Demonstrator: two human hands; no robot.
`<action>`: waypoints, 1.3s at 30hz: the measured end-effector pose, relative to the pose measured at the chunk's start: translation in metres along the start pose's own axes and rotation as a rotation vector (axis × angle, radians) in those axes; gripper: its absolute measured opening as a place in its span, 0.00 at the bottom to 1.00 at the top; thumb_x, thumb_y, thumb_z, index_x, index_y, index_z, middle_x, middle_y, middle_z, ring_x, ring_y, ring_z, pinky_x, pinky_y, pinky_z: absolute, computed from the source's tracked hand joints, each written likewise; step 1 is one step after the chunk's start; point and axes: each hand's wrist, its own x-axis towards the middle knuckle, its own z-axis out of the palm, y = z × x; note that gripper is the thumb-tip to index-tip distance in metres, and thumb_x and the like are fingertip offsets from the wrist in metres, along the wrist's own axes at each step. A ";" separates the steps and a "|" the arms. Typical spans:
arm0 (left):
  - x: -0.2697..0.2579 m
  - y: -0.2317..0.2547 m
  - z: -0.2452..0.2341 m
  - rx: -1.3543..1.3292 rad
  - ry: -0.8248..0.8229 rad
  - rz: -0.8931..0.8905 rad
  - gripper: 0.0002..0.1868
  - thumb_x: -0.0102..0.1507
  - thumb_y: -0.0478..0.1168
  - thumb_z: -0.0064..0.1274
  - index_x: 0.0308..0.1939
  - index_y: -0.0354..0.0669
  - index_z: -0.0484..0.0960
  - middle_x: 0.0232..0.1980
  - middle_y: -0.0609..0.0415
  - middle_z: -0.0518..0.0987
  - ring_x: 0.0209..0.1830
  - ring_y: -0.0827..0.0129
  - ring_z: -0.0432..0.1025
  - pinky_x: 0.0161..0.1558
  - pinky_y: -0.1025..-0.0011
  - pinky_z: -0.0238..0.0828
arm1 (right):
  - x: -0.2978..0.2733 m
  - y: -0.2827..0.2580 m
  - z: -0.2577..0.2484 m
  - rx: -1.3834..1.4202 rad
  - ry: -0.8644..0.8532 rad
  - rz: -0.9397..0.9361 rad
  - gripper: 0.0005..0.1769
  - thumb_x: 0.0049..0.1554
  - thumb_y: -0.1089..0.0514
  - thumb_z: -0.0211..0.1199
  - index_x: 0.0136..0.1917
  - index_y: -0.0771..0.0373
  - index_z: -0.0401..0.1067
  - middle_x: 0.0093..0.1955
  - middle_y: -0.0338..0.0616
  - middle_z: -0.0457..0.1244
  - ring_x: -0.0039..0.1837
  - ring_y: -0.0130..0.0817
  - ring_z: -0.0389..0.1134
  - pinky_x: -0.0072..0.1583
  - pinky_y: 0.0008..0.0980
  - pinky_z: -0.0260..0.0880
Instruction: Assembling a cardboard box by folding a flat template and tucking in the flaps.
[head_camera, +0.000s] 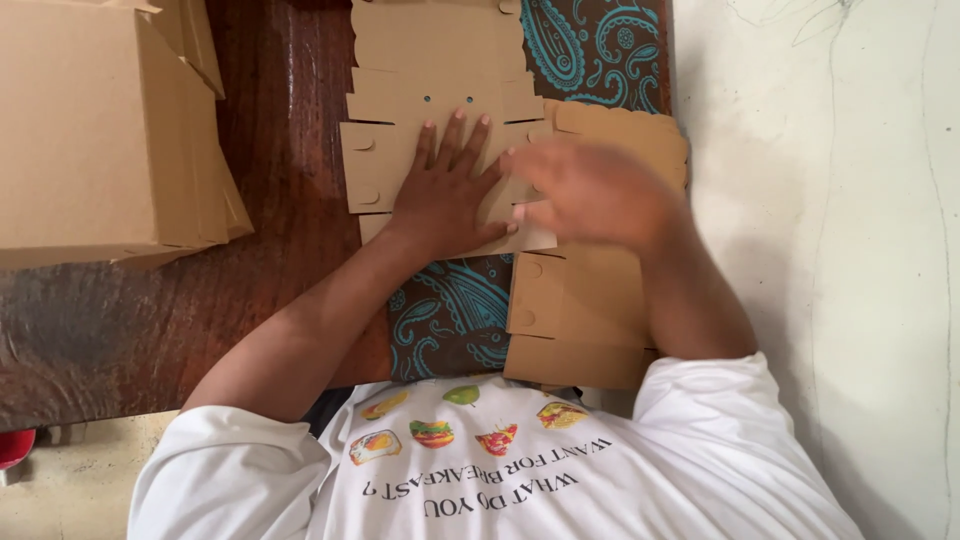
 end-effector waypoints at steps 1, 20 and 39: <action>0.003 -0.003 -0.001 -0.001 0.000 0.001 0.47 0.64 0.75 0.35 0.81 0.57 0.53 0.85 0.41 0.39 0.83 0.40 0.28 0.76 0.36 0.19 | -0.003 -0.002 0.010 0.000 -0.001 0.001 0.28 0.58 0.45 0.58 0.70 0.52 0.67 0.71 0.44 0.64 0.67 0.47 0.66 0.56 0.54 0.68; 0.004 -0.050 -0.064 -0.564 0.153 0.042 0.18 0.69 0.32 0.34 0.59 0.27 0.73 0.59 0.38 0.73 0.57 0.48 0.68 0.56 0.57 0.63 | 0.009 -0.015 0.065 -0.228 0.381 -0.404 0.13 0.58 0.53 0.60 0.55 0.58 0.75 0.53 0.43 0.65 0.55 0.50 0.66 0.51 0.46 0.69; 0.009 -0.089 -0.078 -0.781 -0.076 -0.019 0.23 0.65 0.35 0.47 0.65 0.42 0.76 0.64 0.48 0.78 0.63 0.62 0.73 0.62 0.67 0.70 | 0.087 -0.034 0.070 -0.128 0.301 0.022 0.42 0.55 0.23 0.66 0.58 0.62 0.66 0.65 0.56 0.57 0.64 0.53 0.58 0.56 0.54 0.64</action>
